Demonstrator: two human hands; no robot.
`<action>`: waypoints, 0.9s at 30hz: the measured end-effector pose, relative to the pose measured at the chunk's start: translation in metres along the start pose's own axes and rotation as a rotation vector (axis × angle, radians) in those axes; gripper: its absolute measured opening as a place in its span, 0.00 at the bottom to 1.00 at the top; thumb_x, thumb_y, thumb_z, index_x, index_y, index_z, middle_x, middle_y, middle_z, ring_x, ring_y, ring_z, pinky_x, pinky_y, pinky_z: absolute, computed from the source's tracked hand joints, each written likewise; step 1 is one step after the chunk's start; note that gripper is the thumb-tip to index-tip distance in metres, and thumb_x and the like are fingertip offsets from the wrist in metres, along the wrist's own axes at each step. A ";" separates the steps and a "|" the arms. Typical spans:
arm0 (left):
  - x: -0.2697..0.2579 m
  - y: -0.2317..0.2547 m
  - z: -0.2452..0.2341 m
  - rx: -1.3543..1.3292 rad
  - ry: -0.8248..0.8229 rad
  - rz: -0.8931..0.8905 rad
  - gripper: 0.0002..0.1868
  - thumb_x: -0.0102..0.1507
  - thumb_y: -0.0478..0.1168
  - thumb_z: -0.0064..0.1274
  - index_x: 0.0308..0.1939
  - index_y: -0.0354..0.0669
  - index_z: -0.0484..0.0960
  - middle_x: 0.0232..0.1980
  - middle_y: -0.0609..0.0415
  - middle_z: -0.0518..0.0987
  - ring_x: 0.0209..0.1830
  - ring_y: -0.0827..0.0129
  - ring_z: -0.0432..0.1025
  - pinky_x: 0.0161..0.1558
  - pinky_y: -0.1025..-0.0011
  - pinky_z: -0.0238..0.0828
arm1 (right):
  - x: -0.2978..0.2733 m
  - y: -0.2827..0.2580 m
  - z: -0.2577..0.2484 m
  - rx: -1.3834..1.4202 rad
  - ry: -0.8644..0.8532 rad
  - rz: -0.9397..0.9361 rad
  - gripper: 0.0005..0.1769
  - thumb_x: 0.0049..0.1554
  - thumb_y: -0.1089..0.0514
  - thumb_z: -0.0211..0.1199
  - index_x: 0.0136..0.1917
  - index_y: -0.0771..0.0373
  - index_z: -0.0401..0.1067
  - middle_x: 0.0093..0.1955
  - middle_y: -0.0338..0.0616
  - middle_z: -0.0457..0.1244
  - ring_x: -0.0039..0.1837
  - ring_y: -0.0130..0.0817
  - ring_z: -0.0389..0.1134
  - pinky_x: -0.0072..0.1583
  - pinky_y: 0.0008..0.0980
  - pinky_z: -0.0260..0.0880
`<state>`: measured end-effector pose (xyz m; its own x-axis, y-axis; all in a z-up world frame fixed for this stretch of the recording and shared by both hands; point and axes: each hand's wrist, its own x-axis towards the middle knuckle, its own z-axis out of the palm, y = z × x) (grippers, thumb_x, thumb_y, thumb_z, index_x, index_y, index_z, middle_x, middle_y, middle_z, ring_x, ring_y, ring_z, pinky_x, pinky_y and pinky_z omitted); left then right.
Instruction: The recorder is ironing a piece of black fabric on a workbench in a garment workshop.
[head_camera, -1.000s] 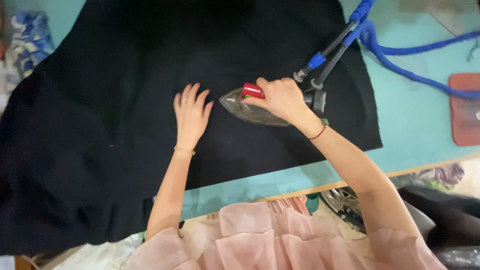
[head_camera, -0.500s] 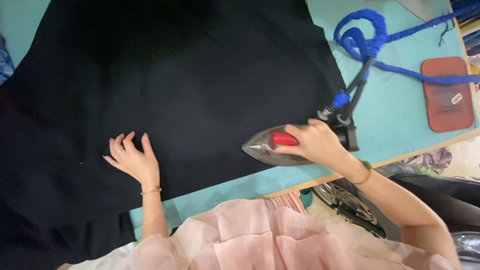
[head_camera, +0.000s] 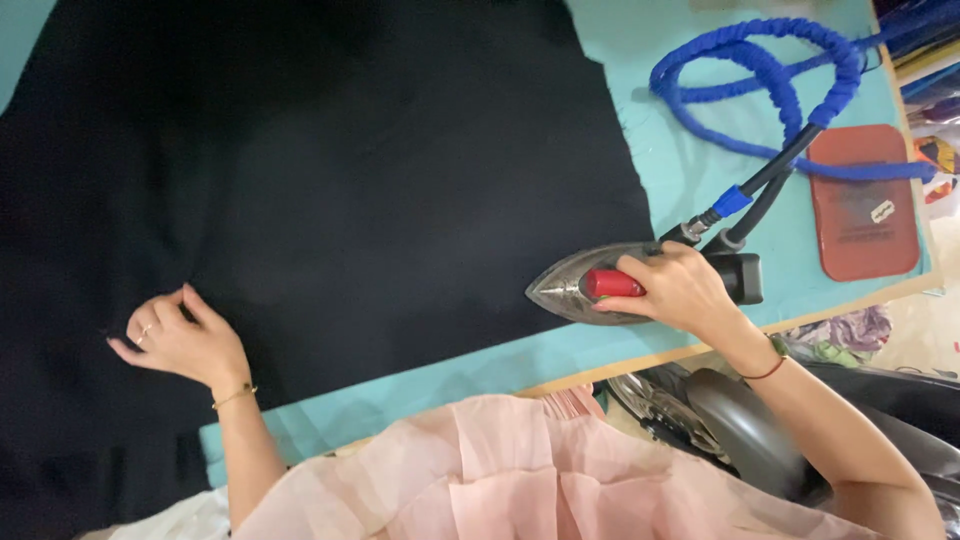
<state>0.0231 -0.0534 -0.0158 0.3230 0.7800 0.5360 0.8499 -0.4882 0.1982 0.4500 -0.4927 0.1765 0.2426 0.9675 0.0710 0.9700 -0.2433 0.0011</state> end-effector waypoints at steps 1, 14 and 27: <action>0.004 0.008 -0.001 -0.003 0.007 0.004 0.07 0.75 0.41 0.52 0.47 0.43 0.82 0.53 0.53 0.77 0.67 0.54 0.67 0.79 0.37 0.40 | 0.002 0.004 0.002 -0.003 0.007 0.004 0.30 0.48 0.28 0.68 0.33 0.57 0.70 0.23 0.42 0.63 0.28 0.42 0.60 0.37 0.34 0.62; -0.055 0.254 -0.067 -0.420 -0.419 0.417 0.25 0.63 0.47 0.61 0.62 0.43 0.77 0.64 0.45 0.72 0.70 0.51 0.62 0.75 0.42 0.48 | 0.034 0.010 0.011 0.058 0.103 -0.097 0.31 0.49 0.27 0.68 0.34 0.58 0.71 0.23 0.42 0.61 0.28 0.41 0.60 0.39 0.34 0.63; -0.100 0.270 -0.065 -0.249 -0.638 0.395 0.40 0.64 0.64 0.50 0.75 0.50 0.65 0.81 0.43 0.53 0.82 0.45 0.42 0.71 0.27 0.31 | 0.139 0.097 0.042 -0.098 0.139 -0.024 0.35 0.65 0.25 0.57 0.38 0.58 0.72 0.24 0.42 0.61 0.28 0.40 0.66 0.35 0.35 0.68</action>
<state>0.1934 -0.2889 0.0371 0.8219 0.5678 0.0458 0.5287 -0.7903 0.3098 0.5790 -0.3791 0.1448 0.2079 0.9560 0.2072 0.9674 -0.2322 0.1009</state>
